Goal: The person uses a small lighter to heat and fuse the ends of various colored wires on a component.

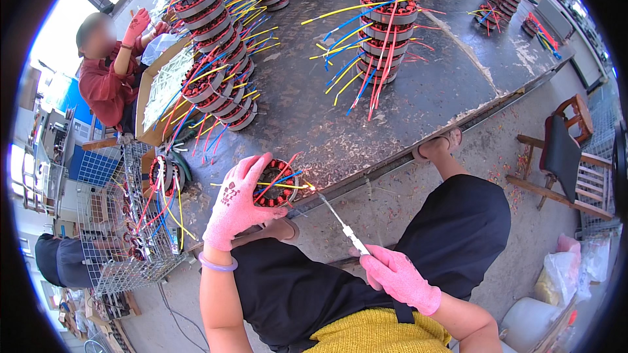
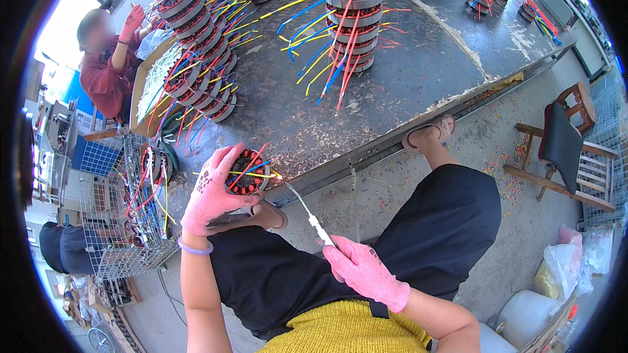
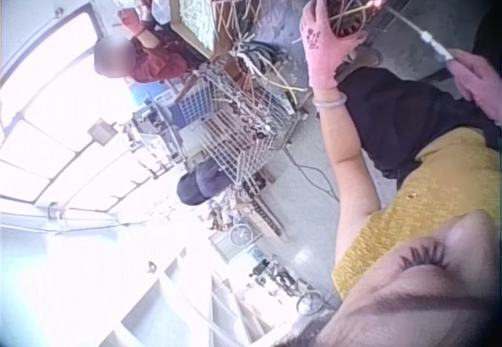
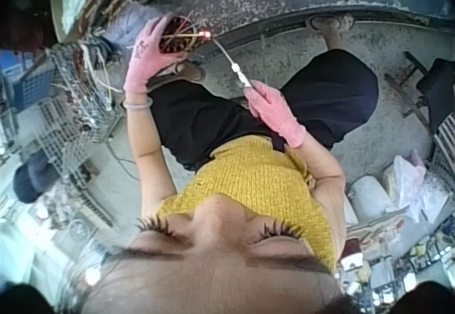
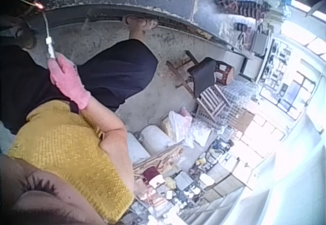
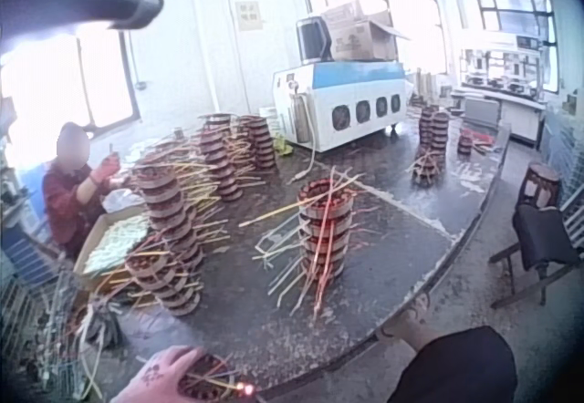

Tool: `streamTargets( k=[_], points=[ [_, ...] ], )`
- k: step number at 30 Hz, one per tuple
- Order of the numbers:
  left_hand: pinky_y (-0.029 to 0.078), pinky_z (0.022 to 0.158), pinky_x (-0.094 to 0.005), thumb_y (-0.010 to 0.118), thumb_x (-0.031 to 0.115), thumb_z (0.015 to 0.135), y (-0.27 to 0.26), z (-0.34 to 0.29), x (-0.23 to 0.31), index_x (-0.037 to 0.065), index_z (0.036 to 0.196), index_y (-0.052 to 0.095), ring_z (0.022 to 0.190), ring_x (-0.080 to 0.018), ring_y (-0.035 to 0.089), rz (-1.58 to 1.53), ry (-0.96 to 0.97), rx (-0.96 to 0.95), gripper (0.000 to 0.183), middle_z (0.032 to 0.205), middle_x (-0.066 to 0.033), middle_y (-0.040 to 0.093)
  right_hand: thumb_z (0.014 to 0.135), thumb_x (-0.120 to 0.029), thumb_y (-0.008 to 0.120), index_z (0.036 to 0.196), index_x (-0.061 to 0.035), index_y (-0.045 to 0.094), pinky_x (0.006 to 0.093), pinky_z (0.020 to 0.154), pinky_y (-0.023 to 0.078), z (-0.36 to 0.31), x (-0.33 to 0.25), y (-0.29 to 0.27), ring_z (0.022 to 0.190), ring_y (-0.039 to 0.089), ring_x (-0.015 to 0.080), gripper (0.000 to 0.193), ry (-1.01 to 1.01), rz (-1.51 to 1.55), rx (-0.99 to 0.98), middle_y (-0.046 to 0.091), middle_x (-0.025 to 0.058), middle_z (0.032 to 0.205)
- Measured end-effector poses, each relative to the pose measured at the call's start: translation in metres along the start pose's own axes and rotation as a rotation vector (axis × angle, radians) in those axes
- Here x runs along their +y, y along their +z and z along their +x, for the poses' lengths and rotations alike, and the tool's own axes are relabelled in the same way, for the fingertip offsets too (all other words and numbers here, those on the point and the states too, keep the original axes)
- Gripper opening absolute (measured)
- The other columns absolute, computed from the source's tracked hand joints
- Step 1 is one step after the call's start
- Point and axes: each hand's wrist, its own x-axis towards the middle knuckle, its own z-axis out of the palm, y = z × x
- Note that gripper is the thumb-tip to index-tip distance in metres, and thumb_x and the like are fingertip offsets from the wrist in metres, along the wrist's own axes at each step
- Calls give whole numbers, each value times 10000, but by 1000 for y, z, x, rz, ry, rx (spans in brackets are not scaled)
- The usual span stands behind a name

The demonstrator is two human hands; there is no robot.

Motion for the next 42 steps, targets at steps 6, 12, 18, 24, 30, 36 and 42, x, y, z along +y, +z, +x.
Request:
streamTargets(
  k=[6, 12, 18, 24, 30, 36, 42],
  points=[
    [398, 1091, -459, 905, 337, 571, -1, 0, 0, 60, 1428, 487, 1265, -385, 504, -14, 6, -5, 993, 1360, -170, 519, 1062, -287, 493, 1319, -11, 568, 236, 524, 354, -1, -2, 0, 575, 418, 41, 385, 15, 29, -2, 477, -33, 662],
    [401, 1087, -459, 909, 349, 566, 1, 0, -2, 51, 1427, 486, 1260, -388, 508, 4, 12, 2, 1004, 1359, -174, 519, 1062, -278, 493, 1320, -13, 571, 232, 526, 349, -1, -1, 0, 581, 412, 39, 378, 18, 14, 13, 474, -36, 674],
    [414, 1071, -441, 922, 279, 529, 0, 0, 3, 25, 1416, 491, 1240, -377, 530, 10, 12, 12, 1019, 1327, -170, 542, 1061, -279, 496, 1321, -22, 574, 231, 527, 351, -1, -4, 1, 579, 410, 36, 374, 49, 14, 5, 470, -40, 666],
    [419, 1067, -440, 927, 265, 518, 1, 0, 2, 20, 1415, 488, 1234, -374, 532, 12, 21, 17, 1028, 1319, -169, 543, 1061, -286, 499, 1324, -30, 574, 231, 527, 353, 0, -3, 1, 576, 406, 36, 375, 31, 11, 9, 468, -43, 655],
    [407, 1071, -458, 905, 347, 569, 2, 0, 0, 51, 1413, 491, 1231, -379, 522, 9, 13, 10, 986, 1321, -166, 528, 1061, -290, 502, 1326, -32, 574, 233, 522, 348, 3, 8, 1, 576, 405, 35, 377, -1, 51, 8, 464, -44, 652],
    [424, 1058, -448, 927, 293, 526, 2, 0, 1, 17, 1413, 487, 1220, -379, 538, 13, 30, 26, 1028, 1308, -171, 544, 1061, -292, 501, 1322, -33, 576, 231, 515, 344, 1, 5, 2, 566, 401, 33, 375, 18, 68, 11, 460, -47, 645],
    [426, 1055, -448, 925, 291, 527, 2, 0, 0, 21, 1415, 487, 1218, -378, 539, 14, 35, 24, 1027, 1302, -170, 547, 1062, -289, 498, 1315, -37, 580, 229, 511, 341, 2, 7, 2, 559, 402, 31, 366, 1, 28, 13, 458, -52, 643]
  ],
)
